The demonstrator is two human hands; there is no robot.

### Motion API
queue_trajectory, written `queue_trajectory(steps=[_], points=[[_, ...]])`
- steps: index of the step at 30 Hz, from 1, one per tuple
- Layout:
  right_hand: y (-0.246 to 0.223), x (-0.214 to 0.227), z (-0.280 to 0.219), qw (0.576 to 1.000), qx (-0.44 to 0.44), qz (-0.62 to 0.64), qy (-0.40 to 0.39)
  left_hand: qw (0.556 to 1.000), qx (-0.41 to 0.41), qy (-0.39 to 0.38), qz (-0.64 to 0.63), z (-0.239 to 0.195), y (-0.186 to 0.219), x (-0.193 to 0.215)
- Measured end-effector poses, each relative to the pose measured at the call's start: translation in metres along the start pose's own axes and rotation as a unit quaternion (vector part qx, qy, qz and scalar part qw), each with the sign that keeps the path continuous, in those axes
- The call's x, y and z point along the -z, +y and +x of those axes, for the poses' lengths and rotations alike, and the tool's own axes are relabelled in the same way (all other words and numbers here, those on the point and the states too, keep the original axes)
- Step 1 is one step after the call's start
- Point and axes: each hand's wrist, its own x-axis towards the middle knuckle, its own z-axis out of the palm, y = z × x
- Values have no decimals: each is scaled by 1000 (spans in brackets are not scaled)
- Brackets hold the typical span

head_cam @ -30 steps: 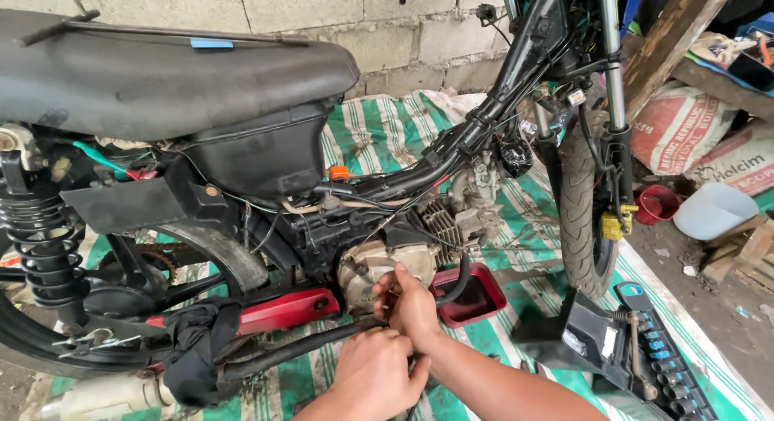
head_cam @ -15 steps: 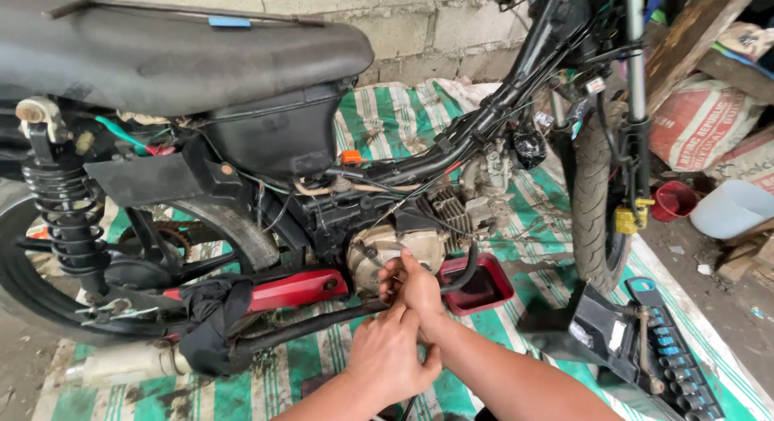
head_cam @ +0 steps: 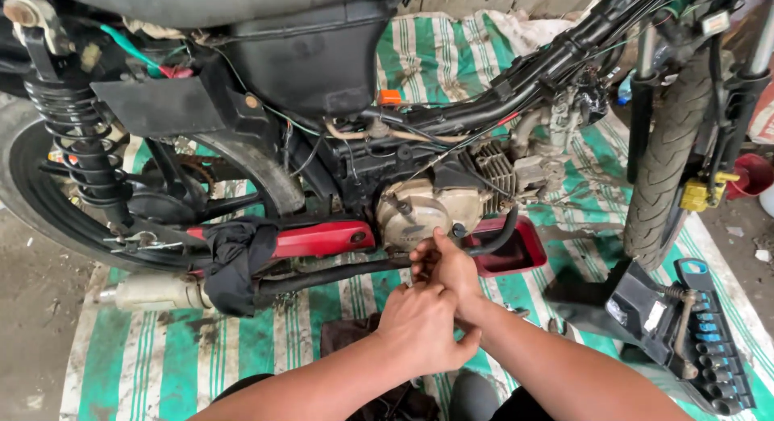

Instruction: Repairing a motorcycle engine and checking the handlebars

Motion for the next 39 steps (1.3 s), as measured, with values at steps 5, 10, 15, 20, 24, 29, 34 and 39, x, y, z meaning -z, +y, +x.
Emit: queue_trajectory(steps=[5,10,15,20,24,29,34,39], points=[[2,0,-5,1000,-4,-5,4,998,34,-49,23,-2,7,7],[2,2,-7,1000,-4,-16,13,999,44,-6,2,-6,11,1],[-6,-7,-24,999,-4,-29,13,999,36,24,17,-8,8,-7],[1,-4,-19,999,5,-24,22,1000,20,20,12,-9,3,-6],[1,-4,-23,999,6,-35,5,1000,9,2,13,-10,2,2],[-5,-8,-32,997,27,-77,12,999,27,-19,14,-5,1,18],[-24,10,21,990,113,-82,11,990,49,95,-97,53,-70,16],[-61,27,48,981,145,-130,3,983,77,165,-13,169,-185,-16]])
